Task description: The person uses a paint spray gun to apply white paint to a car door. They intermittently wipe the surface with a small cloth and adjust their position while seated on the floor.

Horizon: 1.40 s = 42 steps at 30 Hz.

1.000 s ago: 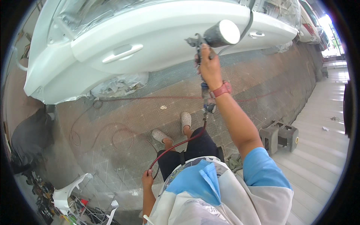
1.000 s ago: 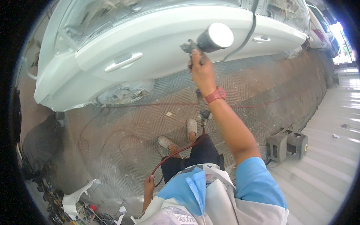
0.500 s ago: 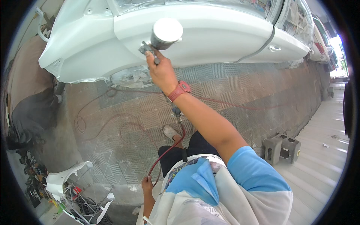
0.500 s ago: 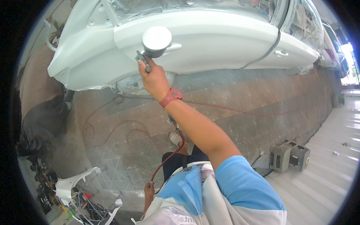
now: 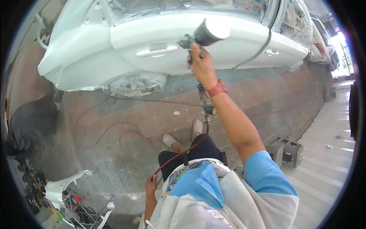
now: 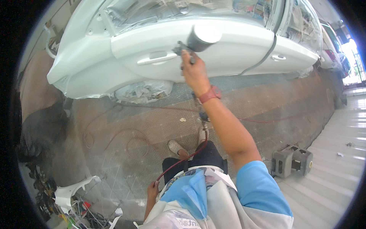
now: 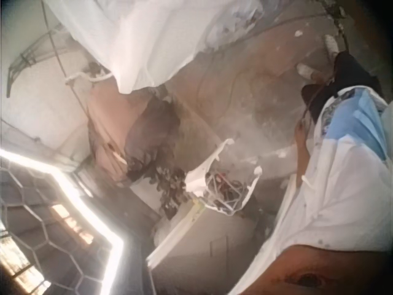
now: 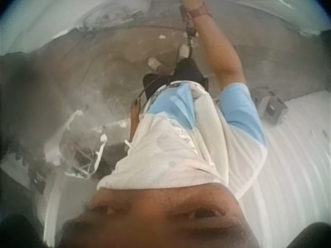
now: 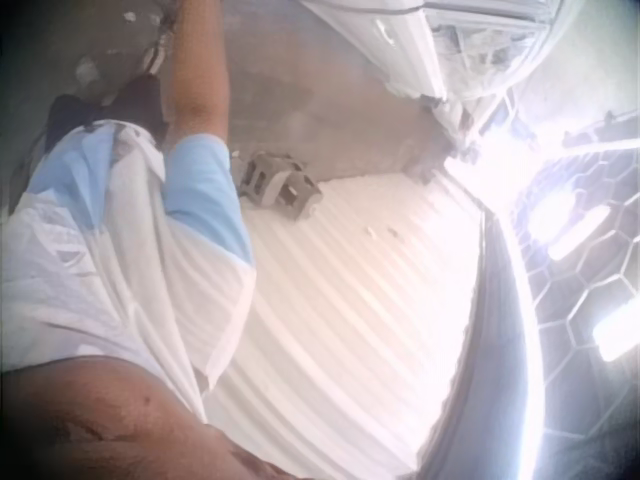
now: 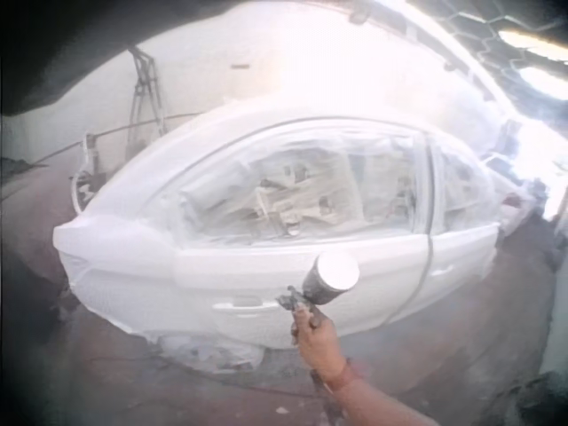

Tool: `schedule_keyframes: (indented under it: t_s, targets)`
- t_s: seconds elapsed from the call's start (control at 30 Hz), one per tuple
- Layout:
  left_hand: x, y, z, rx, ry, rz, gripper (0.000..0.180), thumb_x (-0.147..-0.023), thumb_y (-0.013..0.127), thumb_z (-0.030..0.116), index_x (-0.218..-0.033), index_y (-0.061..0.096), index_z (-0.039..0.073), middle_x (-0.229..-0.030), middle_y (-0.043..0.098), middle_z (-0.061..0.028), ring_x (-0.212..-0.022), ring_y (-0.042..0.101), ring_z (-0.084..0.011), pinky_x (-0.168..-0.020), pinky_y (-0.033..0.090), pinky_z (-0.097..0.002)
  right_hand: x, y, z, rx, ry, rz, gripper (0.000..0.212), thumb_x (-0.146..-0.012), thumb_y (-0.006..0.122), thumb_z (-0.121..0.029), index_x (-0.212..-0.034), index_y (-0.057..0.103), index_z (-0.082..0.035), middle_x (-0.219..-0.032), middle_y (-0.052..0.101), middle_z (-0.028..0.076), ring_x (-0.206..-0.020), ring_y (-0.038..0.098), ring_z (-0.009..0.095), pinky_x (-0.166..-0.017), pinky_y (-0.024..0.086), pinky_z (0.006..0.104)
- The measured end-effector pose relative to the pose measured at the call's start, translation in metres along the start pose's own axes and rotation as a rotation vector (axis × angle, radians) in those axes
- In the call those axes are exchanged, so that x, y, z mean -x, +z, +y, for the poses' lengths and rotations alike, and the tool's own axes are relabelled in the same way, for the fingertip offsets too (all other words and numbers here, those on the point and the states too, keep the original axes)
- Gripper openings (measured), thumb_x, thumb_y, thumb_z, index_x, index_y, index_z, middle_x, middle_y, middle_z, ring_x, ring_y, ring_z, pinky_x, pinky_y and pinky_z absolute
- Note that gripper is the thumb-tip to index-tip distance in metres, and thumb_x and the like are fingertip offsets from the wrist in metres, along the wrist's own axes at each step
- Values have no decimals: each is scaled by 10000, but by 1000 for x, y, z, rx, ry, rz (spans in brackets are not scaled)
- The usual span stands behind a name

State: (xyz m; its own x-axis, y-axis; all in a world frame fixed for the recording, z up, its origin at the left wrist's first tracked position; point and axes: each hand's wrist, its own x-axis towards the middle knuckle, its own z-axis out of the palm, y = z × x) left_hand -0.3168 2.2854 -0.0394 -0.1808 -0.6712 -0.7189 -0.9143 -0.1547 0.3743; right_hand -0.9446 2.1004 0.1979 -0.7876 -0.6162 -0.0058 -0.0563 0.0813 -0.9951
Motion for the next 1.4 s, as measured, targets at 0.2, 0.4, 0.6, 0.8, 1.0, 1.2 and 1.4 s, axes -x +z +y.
schedule_keyframes:
  t_s: [0.2,0.4,0.6,0.8,1.0,1.2,1.4]
  targets:
    - [-19,13,88,-110,113,-103,437,-1039,634,471,-1166,765,74,-1107,762,-217,-1047,725,-430,-910,549,-487,-3,-145,3,126,28,158,522,-1134,500,-501,-1143,650,-2,-746,621,12,-545,577,78,-428,446,237]
    - [-24,30,167,-200,161,-173,442,-1028,653,470,-1205,762,79,-1094,773,-204,-1029,735,-420,-904,556,-484,-24,-259,16,175,18,331,524,-1128,512,-499,-1110,664,2,-720,596,5,-534,561,80,-432,446,240]
    - [-12,44,238,-181,265,-148,416,-1011,693,434,-1196,763,68,-1032,774,-209,-979,745,-406,-878,562,-473,-60,-354,33,236,40,417,574,-1124,490,-541,-965,634,-9,-723,607,27,-514,574,97,-419,459,253]
    - [4,47,293,-113,318,-141,389,-1014,702,413,-1175,766,65,-972,771,-210,-896,745,-400,-809,566,-461,-99,-422,41,241,65,491,592,-1116,492,-570,-992,647,-12,-711,613,28,-542,618,113,-420,462,257]
    - [3,49,301,-91,322,-119,382,-1027,695,401,-1173,761,54,-981,762,-234,-894,740,-413,-795,560,-457,-145,-452,30,308,26,624,639,-1116,469,-570,-1154,712,20,-708,621,46,-549,635,137,-420,475,285]
    - [-9,44,260,21,310,-34,391,-1039,679,401,-1168,755,40,-1005,756,-243,-919,736,-415,-819,555,-452,-137,-394,-6,220,-7,573,613,-1122,472,-551,-1080,690,20,-708,606,38,-543,621,128,-424,478,285]
    - [-29,23,178,63,272,5,374,-1041,676,372,-1106,743,9,-914,722,-211,-822,690,-361,-778,526,-434,-90,-259,-35,150,78,308,581,-1116,501,-546,-1017,658,4,-711,606,34,-549,616,114,-422,480,265]
